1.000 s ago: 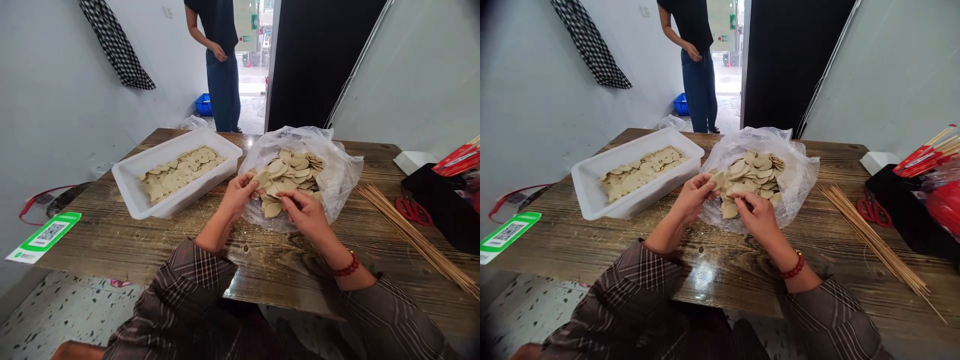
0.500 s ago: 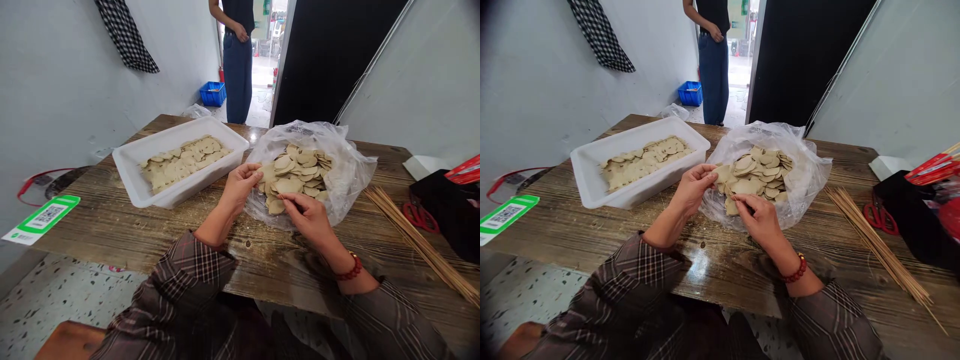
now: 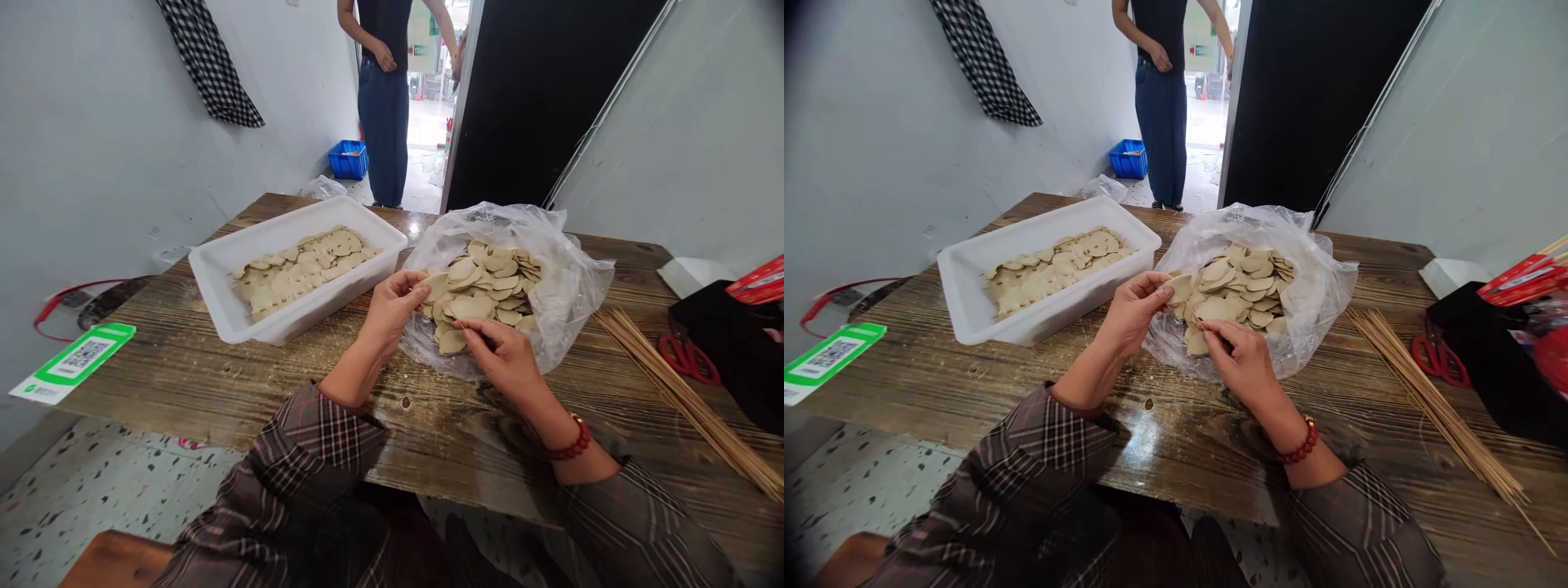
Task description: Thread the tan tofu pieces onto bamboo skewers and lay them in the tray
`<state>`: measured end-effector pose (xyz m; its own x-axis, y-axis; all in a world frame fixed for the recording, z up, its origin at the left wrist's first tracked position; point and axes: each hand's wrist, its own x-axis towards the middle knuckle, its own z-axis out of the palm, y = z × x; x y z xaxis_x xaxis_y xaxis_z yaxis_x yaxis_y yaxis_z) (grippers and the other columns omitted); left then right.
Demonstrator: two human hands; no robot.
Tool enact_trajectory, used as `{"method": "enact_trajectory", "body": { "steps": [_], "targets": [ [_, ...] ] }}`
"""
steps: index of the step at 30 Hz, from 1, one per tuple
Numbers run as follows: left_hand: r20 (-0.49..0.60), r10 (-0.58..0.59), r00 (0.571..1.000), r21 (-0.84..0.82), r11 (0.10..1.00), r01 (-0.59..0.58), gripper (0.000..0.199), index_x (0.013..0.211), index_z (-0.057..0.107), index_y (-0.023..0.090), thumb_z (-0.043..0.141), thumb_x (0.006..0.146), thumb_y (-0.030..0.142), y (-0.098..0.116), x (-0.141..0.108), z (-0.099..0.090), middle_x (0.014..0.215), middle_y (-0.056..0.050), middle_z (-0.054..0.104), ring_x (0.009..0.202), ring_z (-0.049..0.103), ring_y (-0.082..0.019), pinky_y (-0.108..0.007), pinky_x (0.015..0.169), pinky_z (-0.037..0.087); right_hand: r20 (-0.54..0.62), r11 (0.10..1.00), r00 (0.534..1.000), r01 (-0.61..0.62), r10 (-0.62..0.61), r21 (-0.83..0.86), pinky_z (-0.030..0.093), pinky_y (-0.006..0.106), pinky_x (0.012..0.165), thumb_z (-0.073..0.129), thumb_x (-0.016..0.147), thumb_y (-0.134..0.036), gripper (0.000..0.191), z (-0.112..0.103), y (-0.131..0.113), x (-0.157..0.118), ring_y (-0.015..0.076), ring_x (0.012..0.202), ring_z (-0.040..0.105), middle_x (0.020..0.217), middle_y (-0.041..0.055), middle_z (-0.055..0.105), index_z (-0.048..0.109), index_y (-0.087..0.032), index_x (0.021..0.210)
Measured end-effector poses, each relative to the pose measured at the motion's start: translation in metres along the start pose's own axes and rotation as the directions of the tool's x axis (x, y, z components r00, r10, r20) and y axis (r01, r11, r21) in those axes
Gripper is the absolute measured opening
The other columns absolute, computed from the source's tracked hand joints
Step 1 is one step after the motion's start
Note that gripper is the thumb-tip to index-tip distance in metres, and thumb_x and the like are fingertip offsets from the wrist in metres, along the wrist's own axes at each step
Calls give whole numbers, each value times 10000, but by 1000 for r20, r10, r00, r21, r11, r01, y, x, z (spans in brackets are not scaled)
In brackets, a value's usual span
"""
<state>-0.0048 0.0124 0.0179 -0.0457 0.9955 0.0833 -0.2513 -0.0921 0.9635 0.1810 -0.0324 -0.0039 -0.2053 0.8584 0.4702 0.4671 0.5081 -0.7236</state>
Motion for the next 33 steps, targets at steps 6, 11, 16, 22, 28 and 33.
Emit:
{"method": "enact_trajectory", "body": {
  "steps": [6, 11, 16, 22, 28, 33],
  "targets": [
    [-1, -2, 1000, 5, 1000, 2, 244, 812, 675, 139, 777, 642, 280, 2, -1, 1, 718, 7, 650, 601, 569, -77, -196, 564, 435, -1, 1000, 1000, 10, -10, -4, 565, 353, 800, 551, 899, -245, 224, 0, 0, -1, 218, 872, 727, 968, 70, 781, 760, -210, 971],
    [-2, 0, 1000, 9, 1000, 0, 237, 817, 680, 142, 774, 648, 279, 0, 0, 0, 700, 9, 638, 603, 562, -80, -199, 572, 439, 3, 1000, 1000, 14, -14, -8, 565, 356, 814, 553, 898, -241, 219, 0, 1, -1, 223, 898, 728, 982, 63, 781, 760, -220, 965],
    [18, 18, 1000, 22, 1000, -18, 246, 821, 679, 143, 777, 653, 294, 0, -1, 0, 687, 8, 634, 609, 564, -90, -215, 590, 454, 6, 1000, 1000, 9, -9, -4, 566, 350, 803, 552, 902, -244, 222, 1, 1, 0, 222, 895, 729, 983, 69, 781, 761, -210, 968],
    [35, 49, 998, 61, 997, -51, 226, 810, 680, 146, 773, 659, 287, 2, -3, 3, 695, 10, 645, 609, 551, -82, -207, 594, 440, 20, 1000, 1000, 5, -5, -18, 562, 349, 815, 545, 905, -247, 227, 1, 3, -1, 219, 907, 725, 990, 67, 779, 758, -211, 973],
    [36, 98, 995, 183, 978, -103, 171, 803, 698, 152, 754, 683, 261, 2, -4, 3, 620, 18, 620, 556, 507, -84, -206, 548, 375, 22, 1000, 1000, -3, 4, -24, 564, 351, 801, 536, 905, -242, 236, 0, 5, 0, 221, 890, 724, 979, 70, 779, 762, -212, 968],
    [61, 144, 988, 261, 953, -155, 148, 787, 709, 167, 750, 700, 280, 1, -5, 3, 613, 19, 611, 540, 479, -87, -214, 526, 345, 20, 1000, 1000, -14, 14, -24, 563, 353, 810, 539, 900, -234, 232, 1, 5, 0, 220, 887, 722, 978, 64, 780, 760, -221, 968]
  ]
}}
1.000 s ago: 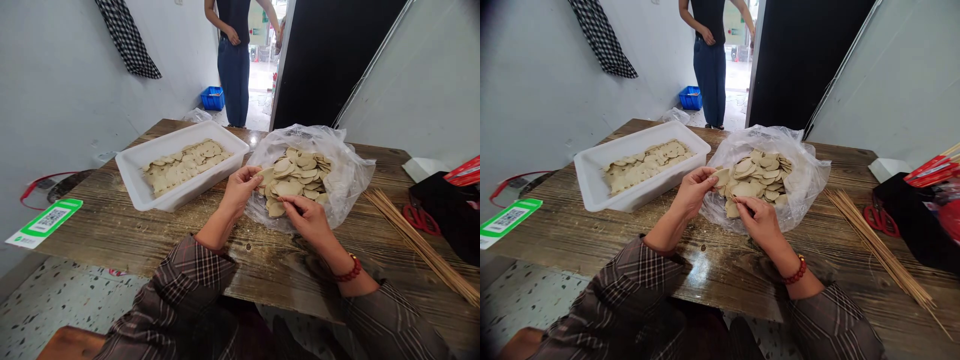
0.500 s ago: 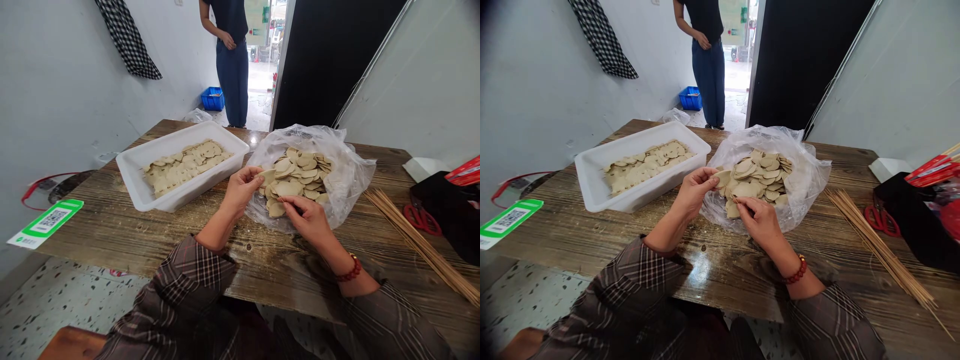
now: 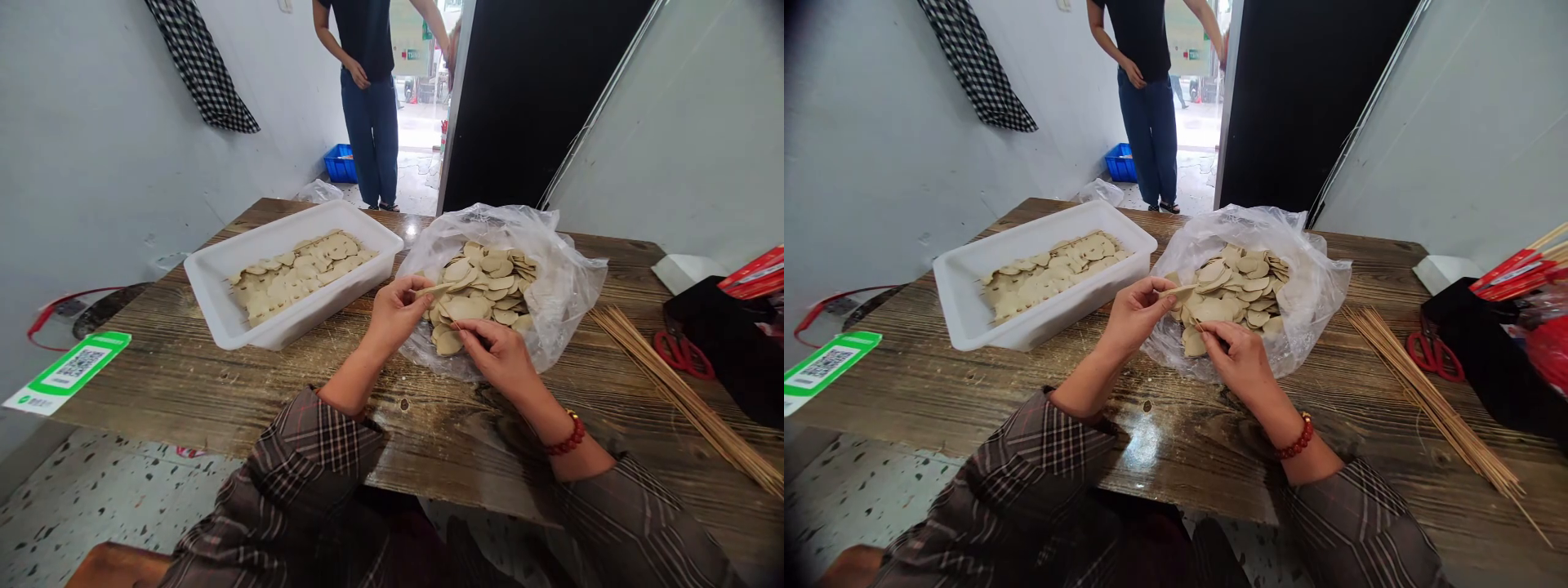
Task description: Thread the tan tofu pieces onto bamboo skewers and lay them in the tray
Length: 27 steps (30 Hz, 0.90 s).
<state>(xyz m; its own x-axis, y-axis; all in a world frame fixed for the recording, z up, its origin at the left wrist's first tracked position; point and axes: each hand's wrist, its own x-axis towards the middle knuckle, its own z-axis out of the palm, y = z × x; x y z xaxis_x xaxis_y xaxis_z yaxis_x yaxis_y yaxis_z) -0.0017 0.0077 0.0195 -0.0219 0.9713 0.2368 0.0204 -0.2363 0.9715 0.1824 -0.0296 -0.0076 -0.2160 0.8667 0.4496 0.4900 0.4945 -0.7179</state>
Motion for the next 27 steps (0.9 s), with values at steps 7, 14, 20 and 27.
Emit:
{"method": "enact_trajectory", "body": {
  "steps": [7, 14, 20, 27],
  "targets": [
    [55, -10, 998, 0, 1000, 10, 159, 804, 716, 163, 761, 704, 278, 0, -3, 4, 651, 13, 616, 559, 473, -75, -208, 530, 348, -4, 1000, 1000, 1, -1, -6, 558, 342, 802, 543, 901, -233, 228, 0, 2, 1, 216, 883, 718, 970, 63, 778, 758, -216, 976],
    [30, -163, 986, -260, 951, 165, 245, 803, 691, 135, 800, 638, 279, -3, 0, 2, 672, 8, 645, 576, 541, -74, -196, 552, 415, -14, 999, 999, 41, -41, 12, 562, 357, 827, 544, 910, -241, 230, -1, -1, 0, 215, 904, 719, 992, 62, 777, 760, -223, 986],
    [83, -252, 964, -401, 878, 264, 311, 808, 685, 131, 841, 589, 286, -3, 1, 1, 697, -1, 663, 575, 578, -72, -179, 514, 425, -22, 998, 998, 63, -63, 13, 564, 363, 815, 548, 911, -249, 226, -3, -2, -1, 219, 895, 720, 974, 67, 777, 760, -227, 985],
    [117, -287, 951, -474, 825, 307, 330, 794, 673, 121, 849, 587, 307, -3, 0, 2, 698, -8, 670, 578, 603, -82, -197, 543, 486, -20, 997, 997, 67, -68, -22, 556, 363, 782, 545, 924, -279, 214, -3, -2, -1, 219, 849, 712, 929, 69, 772, 751, -229, 953]
  ]
}}
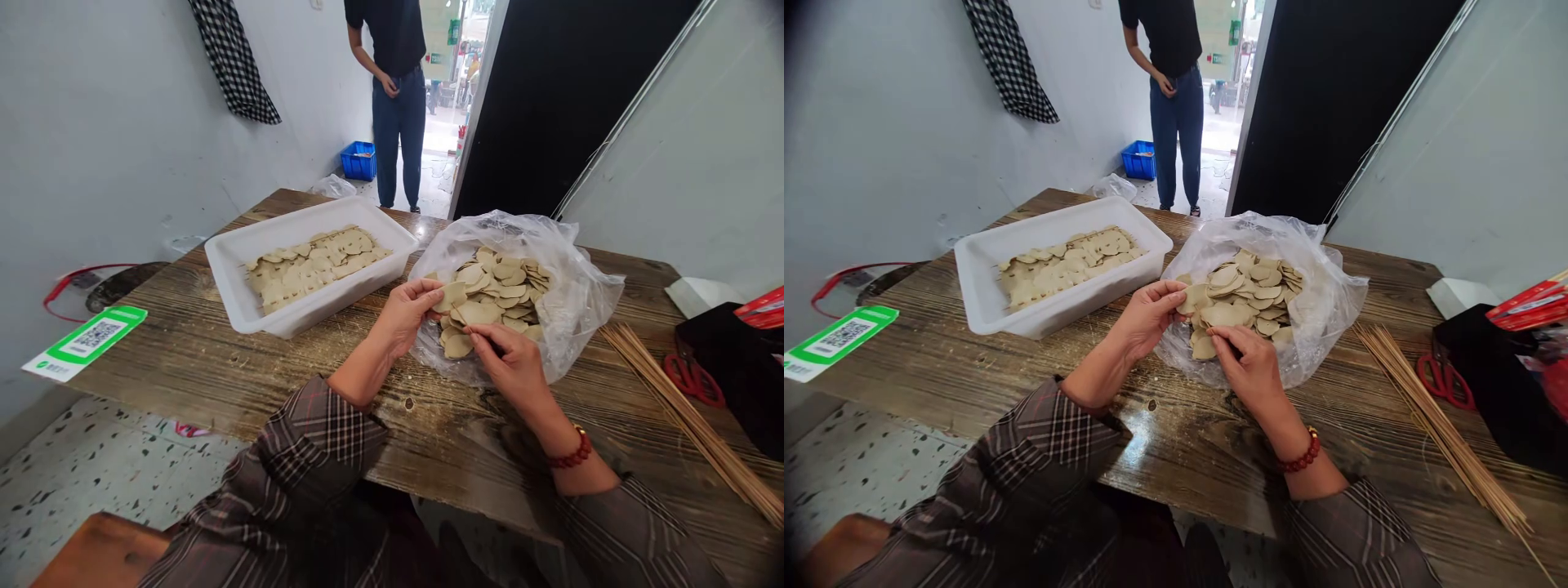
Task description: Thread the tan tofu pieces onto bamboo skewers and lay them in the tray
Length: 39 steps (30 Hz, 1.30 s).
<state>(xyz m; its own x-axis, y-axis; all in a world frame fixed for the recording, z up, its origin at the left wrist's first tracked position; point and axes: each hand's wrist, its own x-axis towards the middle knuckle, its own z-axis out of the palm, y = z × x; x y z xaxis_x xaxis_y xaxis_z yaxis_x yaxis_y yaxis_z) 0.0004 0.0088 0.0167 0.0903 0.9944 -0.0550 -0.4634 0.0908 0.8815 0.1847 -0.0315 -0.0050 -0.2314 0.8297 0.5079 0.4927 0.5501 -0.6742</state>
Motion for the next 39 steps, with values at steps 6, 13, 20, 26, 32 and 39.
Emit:
{"method": "enact_trajectory", "body": {
  "steps": [6, 13, 20, 26, 32, 39],
  "targets": [
    [4, -26, 1000, -43, 999, 27, 358, 768, 674, 119, 874, 545, 315, -4, -2, 3, 681, -2, 663, 575, 588, -77, -198, 541, 490, 4, 1000, 1000, 22, -22, -8, 553, 337, 736, 545, 929, -254, 206, -1, -1, -1, 197, 782, 694, 859, 56, 759, 748, -219, 948],
    [7, -19, 1000, 6, 1000, 19, 338, 787, 667, 123, 846, 587, 328, -9, -3, 5, 684, -2, 662, 557, 582, -79, -205, 543, 463, 9, 1000, 1000, 5, -5, 13, 560, 356, 768, 551, 931, -271, 213, -1, 1, -2, 204, 824, 700, 918, 55, 763, 753, -231, 983],
    [-6, 85, 996, 131, 988, -84, 233, 801, 667, 130, 780, 668, 284, -6, -6, 8, 677, -10, 671, 583, 583, -86, -196, 555, 445, 14, 988, 992, -130, 129, 81, 573, 330, 693, 562, 918, -314, 229, 2, 3, -4, 213, 833, 707, 880, 58, 754, 762, -225, 987],
    [4, 176, 984, 256, 951, -172, 185, 824, 677, 131, 732, 695, 250, -10, -3, 6, 663, -2, 651, 589, 560, -86, -203, 574, 429, 3, 981, 986, -166, 167, 95, 569, 323, 659, 577, 900, -317, 221, 3, 4, -3, 223, 829, 707, 855, 62, 753, 767, -216, 951],
    [9, 269, 963, 422, 872, -247, 178, 834, 667, 152, 715, 701, 259, -17, 3, 0, 652, 3, 623, 602, 548, -107, -222, 583, 417, 2, 970, 976, -215, 216, 110, 555, 314, 636, 572, 895, -335, 243, 5, 3, -3, 216, 774, 698, 793, 57, 740, 768, -198, 934],
    [35, 333, 942, 556, 777, -295, 92, 765, 592, 167, 660, 719, 208, -13, 2, 1, 591, 41, 535, 547, 460, -84, -210, 537, 340, 24, 955, 962, -271, 270, 116, 494, 263, 566, 564, 887, -354, 274, 6, 2, -3, 187, 711, 665, 754, 55, 719, 762, -167, 913]
  ]
}}
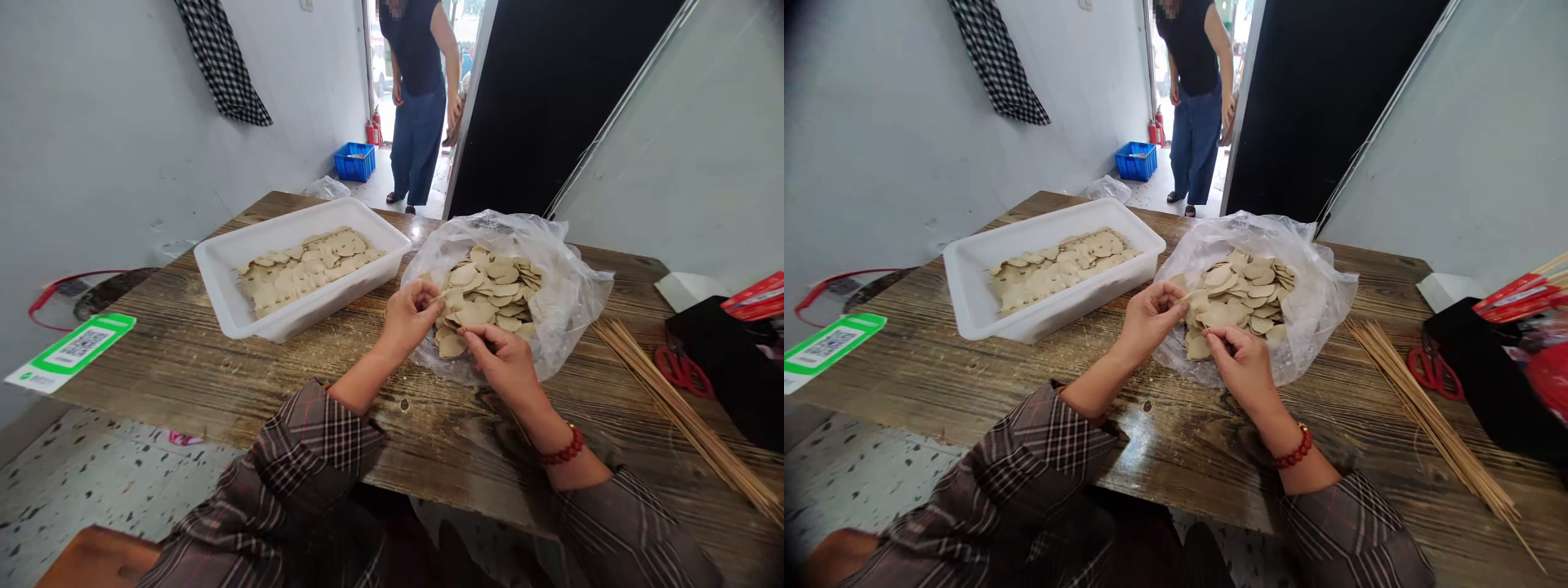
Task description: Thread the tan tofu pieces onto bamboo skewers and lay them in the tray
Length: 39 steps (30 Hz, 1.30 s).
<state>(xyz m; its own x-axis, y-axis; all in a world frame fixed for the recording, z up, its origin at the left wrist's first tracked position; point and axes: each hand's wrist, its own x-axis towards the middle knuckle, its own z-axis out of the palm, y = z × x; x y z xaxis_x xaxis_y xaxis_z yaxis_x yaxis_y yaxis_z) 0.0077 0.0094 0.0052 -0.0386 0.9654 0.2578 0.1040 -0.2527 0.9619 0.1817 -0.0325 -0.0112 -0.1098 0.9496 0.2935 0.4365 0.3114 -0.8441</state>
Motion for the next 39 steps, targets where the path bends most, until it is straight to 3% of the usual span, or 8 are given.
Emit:
{"method": "enact_trajectory", "body": {
  "steps": [5, 11, 19, 22, 30, 39],
  "targets": [
    [17, 39, 999, 59, 997, -40, 67, 750, 590, 170, 647, 716, 181, 1, 1, 0, 593, 49, 526, 550, 438, -80, -206, 532, 324, 3, 999, 1000, -23, 22, 23, 427, 239, 505, 568, 877, -369, 286, 0, 0, 0, 162, 630, 607, 707, 47, 690, 762, -158, 887],
    [134, -2, 991, -38, 999, 7, 101, 763, 607, 163, 682, 708, 202, -2, -1, 4, 611, 49, 546, 534, 428, -65, -197, 515, 314, -10, 998, 999, -45, 46, 53, 371, 228, 467, 581, 860, -388, 281, -1, -1, 3, 127, 530, 526, 660, 24, 653, 751, -166, 839],
    [246, -187, 951, -338, 903, 265, 377, 902, 664, 140, 791, 685, 422, 4, -7, 6, 771, -10, 650, 677, 560, -96, -215, 632, 446, -12, 989, 997, -79, 81, 127, 353, 226, 449, 583, 873, -439, 315, -1, -4, 3, 105, 446, 476, 551, -18, 572, 739, -167, 846],
    [313, -200, 928, -329, 894, 303, 369, 775, 675, 128, 769, 708, 479, 2, -8, 8, 688, -1, 609, 642, 529, -88, -212, 620, 433, 2, 992, 999, -53, 53, 114, 359, 226, 455, 582, 872, -409, 290, 0, -5, 3, 105, 454, 489, 556, -16, 576, 725, -165, 809],
    [136, -186, 973, -391, 892, 226, 365, 674, 663, 145, 785, 682, 489, 7, 1, -4, 652, 15, 574, 594, 461, -70, -183, 554, 391, 22, 996, 1000, 1, -3, 94, 409, 239, 489, 575, 871, -345, 264, 5, -5, 0, 144, 575, 581, 699, 41, 688, 756, -160, 921],
    [151, -173, 973, -353, 910, 216, 389, 651, 655, 140, 758, 703, 512, 6, -4, 5, 635, 9, 564, 592, 444, -78, -201, 567, 381, -17, 998, 1000, 24, -23, 65, 424, 243, 504, 571, 874, -338, 252, 7, -4, 0, 178, 676, 634, 732, 56, 710, 760, -172, 891]
  ]
}}
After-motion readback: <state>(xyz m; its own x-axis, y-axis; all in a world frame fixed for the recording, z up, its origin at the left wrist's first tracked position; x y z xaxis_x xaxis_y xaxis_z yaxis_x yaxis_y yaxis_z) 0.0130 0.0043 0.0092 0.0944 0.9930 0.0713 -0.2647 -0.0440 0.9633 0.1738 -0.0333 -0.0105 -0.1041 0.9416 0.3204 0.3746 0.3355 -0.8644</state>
